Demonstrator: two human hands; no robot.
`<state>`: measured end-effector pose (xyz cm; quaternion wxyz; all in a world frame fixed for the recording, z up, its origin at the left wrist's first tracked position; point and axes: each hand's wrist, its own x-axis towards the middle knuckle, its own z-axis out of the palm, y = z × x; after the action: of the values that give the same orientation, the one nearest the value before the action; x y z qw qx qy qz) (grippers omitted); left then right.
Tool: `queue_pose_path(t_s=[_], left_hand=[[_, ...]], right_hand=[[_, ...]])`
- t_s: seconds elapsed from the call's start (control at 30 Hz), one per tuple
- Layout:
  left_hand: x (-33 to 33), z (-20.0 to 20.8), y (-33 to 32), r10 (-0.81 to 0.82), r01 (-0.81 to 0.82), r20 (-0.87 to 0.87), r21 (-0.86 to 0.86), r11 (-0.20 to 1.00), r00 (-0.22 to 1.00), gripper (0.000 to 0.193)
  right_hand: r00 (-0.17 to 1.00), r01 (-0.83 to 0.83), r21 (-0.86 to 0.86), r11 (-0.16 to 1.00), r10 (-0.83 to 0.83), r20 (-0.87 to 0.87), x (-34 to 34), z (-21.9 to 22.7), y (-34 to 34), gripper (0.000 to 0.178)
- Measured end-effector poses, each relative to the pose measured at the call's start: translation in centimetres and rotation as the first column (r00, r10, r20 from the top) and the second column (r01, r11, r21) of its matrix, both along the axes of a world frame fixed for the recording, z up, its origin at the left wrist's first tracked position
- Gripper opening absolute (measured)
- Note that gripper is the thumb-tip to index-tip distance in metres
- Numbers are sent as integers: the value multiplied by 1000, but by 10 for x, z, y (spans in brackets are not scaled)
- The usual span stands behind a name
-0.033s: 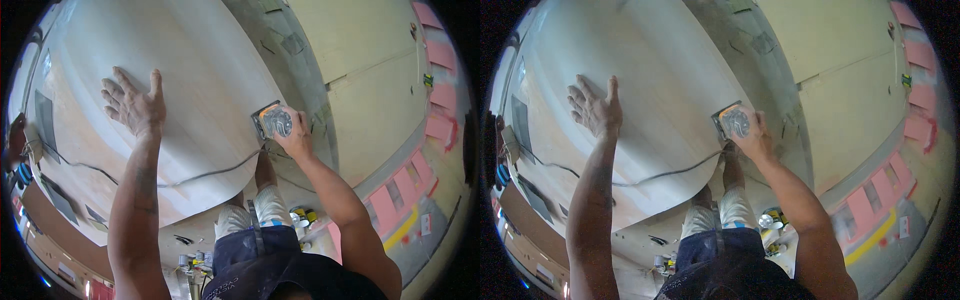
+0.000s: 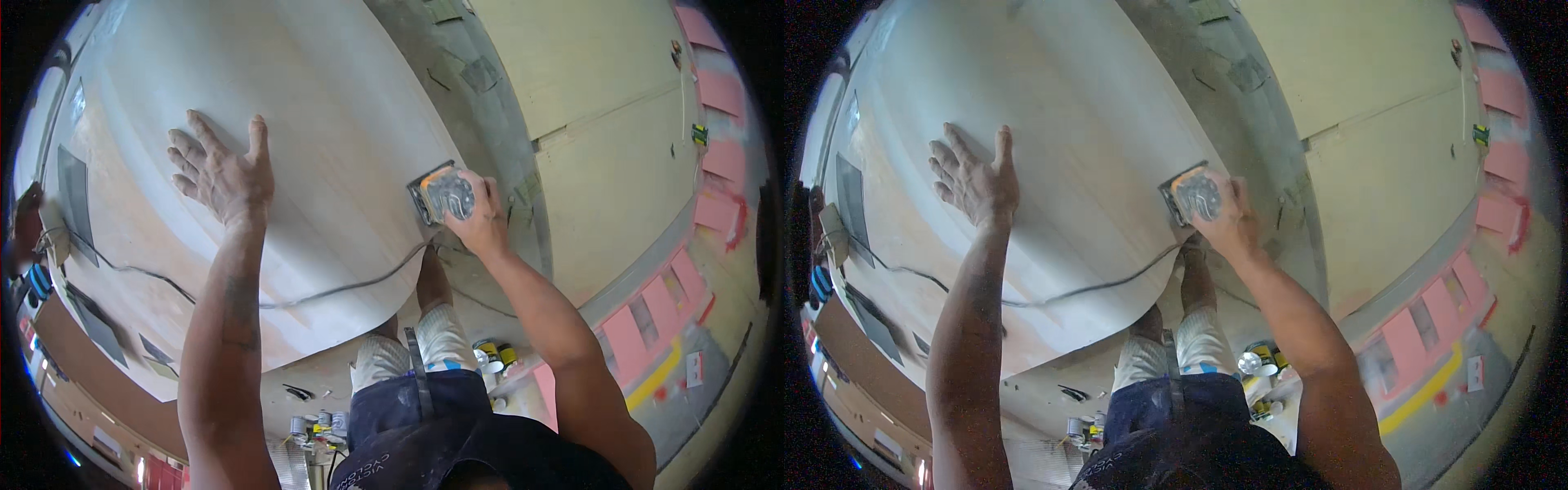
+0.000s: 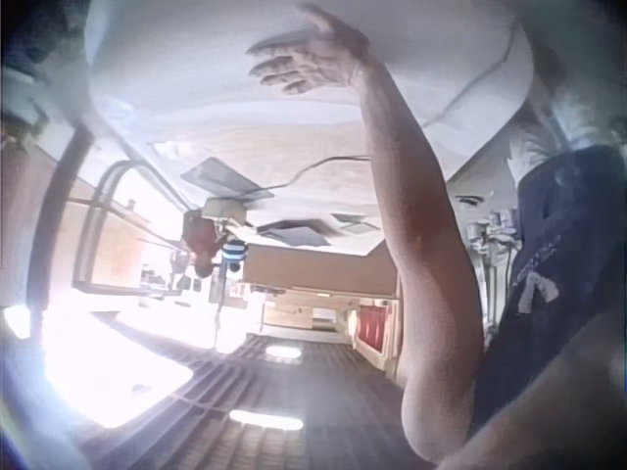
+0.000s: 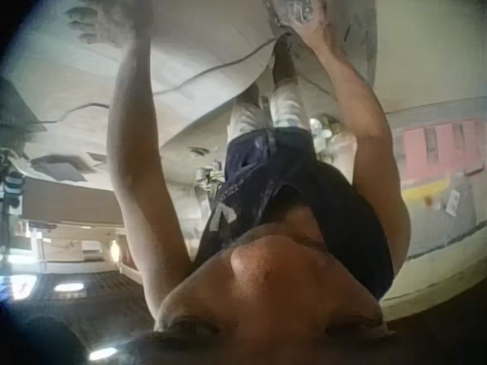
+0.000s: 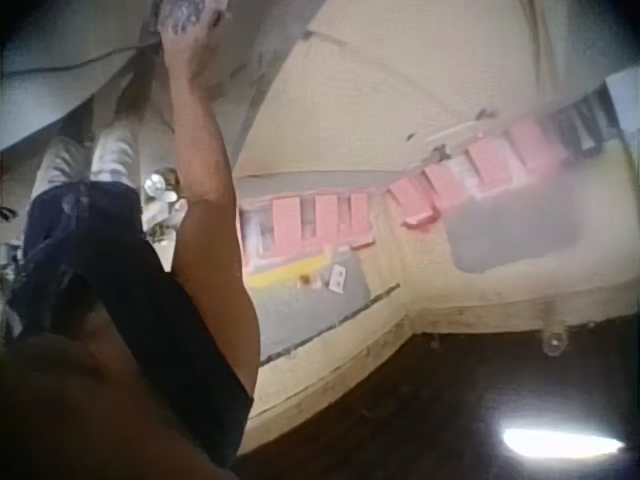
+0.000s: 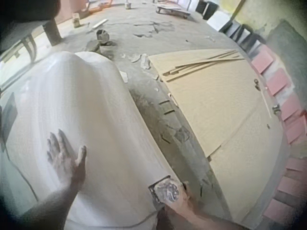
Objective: The person is using a handheld power sander to smooth the surface of a large wooden or fiberglass furniture piece.
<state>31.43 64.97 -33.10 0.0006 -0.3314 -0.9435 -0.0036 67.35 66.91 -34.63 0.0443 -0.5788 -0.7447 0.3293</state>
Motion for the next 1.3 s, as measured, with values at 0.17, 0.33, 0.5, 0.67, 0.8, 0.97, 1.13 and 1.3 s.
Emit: queue_pose_path(t_s=[0.17, 0.33, 0.5, 0.67, 0.8, 0.97, 1.13, 1.3], left_hand=[[2, 6, 3, 10, -9, 5, -24, 1000, 1000, 99], [-1, 2, -1, 6, -7, -25, -37, 999, 1000, 98], [3, 3, 4, 12, -12, -6, -9, 1000, 1000, 98], [2, 4, 3, 29, -29, 0, -5, 1000, 1000, 97], [0, 4, 0, 38, -38, 16, -2, 999, 999, 92], [-2, 4, -1, 28, -28, 39, 4, 1000, 999, 89], [-5, 1, -1, 14, -14, 29, -11, 1000, 999, 88], [-10, 3, -1, -46, 45, 67, 15, 999, 997, 91]], right_hand=[[995, -89, 84, 992, 93, -43, -73, -24, 76, 65], [994, -108, -2, 994, 108, 8, -161, -32, 151, 65], [994, -100, 24, 995, 99, 54, -215, -46, 212, 67], [996, -87, 21, 996, 88, -34, -213, -49, 223, 72], [976, -214, -24, 977, 212, -51, -178, -40, 182, 72], [972, -204, -48, 978, 196, -128, -94, -32, 128, 67], [975, -147, -112, 983, 125, -184, -30, -21, 72, 64], [956, -173, -263, 949, 98, -276, 11, 8, 28, 68]])
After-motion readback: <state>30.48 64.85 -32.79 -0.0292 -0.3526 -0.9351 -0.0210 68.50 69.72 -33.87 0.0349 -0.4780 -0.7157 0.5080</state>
